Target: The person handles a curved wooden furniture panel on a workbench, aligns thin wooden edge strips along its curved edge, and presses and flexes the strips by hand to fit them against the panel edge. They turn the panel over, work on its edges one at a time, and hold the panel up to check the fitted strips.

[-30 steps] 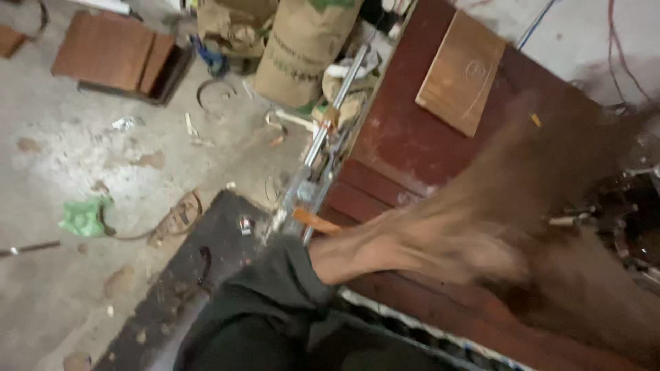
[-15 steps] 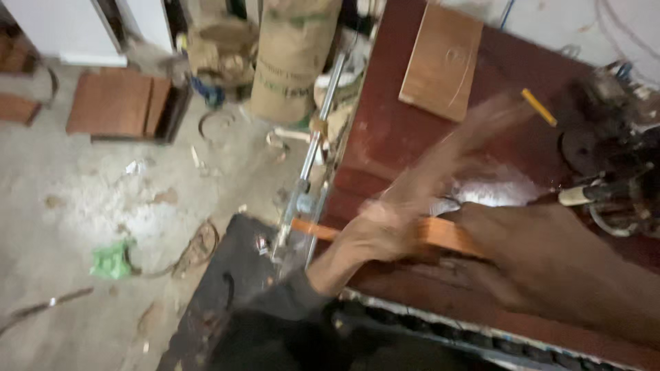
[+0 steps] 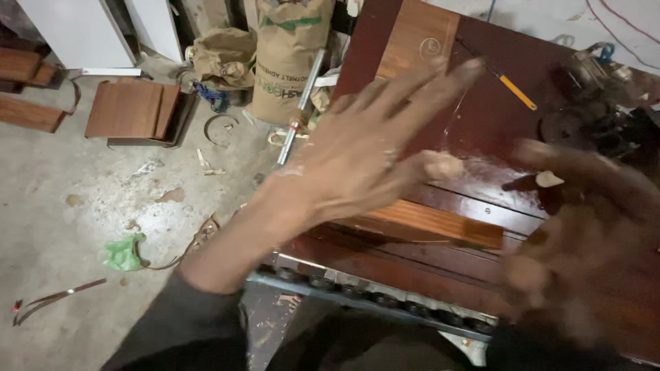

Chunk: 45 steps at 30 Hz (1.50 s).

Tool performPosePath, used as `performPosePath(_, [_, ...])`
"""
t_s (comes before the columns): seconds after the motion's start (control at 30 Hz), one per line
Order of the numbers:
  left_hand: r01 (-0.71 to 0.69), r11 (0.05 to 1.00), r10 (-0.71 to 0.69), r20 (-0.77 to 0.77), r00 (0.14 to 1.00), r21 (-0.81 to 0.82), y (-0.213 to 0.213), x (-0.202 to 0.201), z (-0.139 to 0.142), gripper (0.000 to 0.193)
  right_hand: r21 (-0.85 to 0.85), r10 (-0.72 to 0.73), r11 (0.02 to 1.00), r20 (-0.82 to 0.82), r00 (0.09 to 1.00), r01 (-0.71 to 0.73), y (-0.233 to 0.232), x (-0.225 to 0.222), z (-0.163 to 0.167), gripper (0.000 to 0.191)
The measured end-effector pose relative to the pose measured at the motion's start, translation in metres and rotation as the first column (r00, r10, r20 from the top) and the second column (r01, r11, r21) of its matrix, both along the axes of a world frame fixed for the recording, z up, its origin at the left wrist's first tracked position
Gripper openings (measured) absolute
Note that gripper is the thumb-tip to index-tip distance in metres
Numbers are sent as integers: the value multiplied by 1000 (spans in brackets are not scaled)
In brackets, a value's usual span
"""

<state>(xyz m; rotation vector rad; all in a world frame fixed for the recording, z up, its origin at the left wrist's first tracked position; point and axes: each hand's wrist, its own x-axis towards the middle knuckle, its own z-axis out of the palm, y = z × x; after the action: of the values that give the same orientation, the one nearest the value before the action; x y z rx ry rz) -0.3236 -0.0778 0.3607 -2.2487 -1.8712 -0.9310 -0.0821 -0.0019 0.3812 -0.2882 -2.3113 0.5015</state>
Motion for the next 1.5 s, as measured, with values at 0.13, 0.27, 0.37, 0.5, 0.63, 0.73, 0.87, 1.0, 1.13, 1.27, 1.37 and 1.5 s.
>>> performPosePath(0.13, [-24, 987, 12, -77, 997, -162, -2, 25, 91, 66, -430, 130, 850, -386, 913, -303, 3, -2, -88, 82])
performPosePath(0.27, [15, 899, -154, -285, 946, -437, 40, 127, 100, 84, -615, -88, 783, -252, 964, -89, 32, 1, -182, 59])
performPosePath(0.37, [-147, 844, -210, -570, 794, -516, 83, 174, 63, 97, -636, -19, 744, -325, 945, -204, 52, -3, -210, 60])
performPosePath(0.5, [-70, 802, -307, -511, 803, -593, 97, 182, 28, 82, -652, 29, 705, -366, 930, -278, 48, -7, -194, 61])
performPosePath(0.63, [-205, 978, 190, -556, 809, 36, 79, 144, 53, 63, -506, 12, 809, -492, 870, -298, 34, -8, -165, 61])
performPosePath(0.73, [-521, 840, 512, -534, 672, 150, 41, 105, 56, 57, -356, 30, 908, -471, 881, -221, 28, -2, -156, 60])
performPosePath(0.87, [-363, 819, 563, -743, 362, 444, -2, 51, 46, 75, -459, 145, 782, -525, 839, -422, 25, -4, -161, 56])
performPosePath(1.0, [-434, 888, 411, -161, 897, -152, -18, 32, 62, 90, -467, 126, 794, -501, 856, -390, 30, -15, -167, 53])
performPosePath(1.13, [-464, 886, 392, -555, 734, 12, 25, 91, 57, 91, -521, 144, 758, -452, 880, -392, 33, -18, -166, 53])
performPosePath(1.27, [-267, 740, 163, -221, 962, -618, 69, 130, 25, 97, -588, 201, 682, -421, 885, -435, 31, -19, -168, 60])
performPosePath(1.37, [-219, 922, 102, -347, 932, -318, 48, 114, 19, 96, -610, 198, 664, -415, 888, -433, 34, -19, -175, 66])
performPosePath(1.5, [-190, 936, 36, -453, 891, -298, -7, 89, 44, 109, -545, 140, 639, -612, 779, -543, 46, -15, -185, 77])
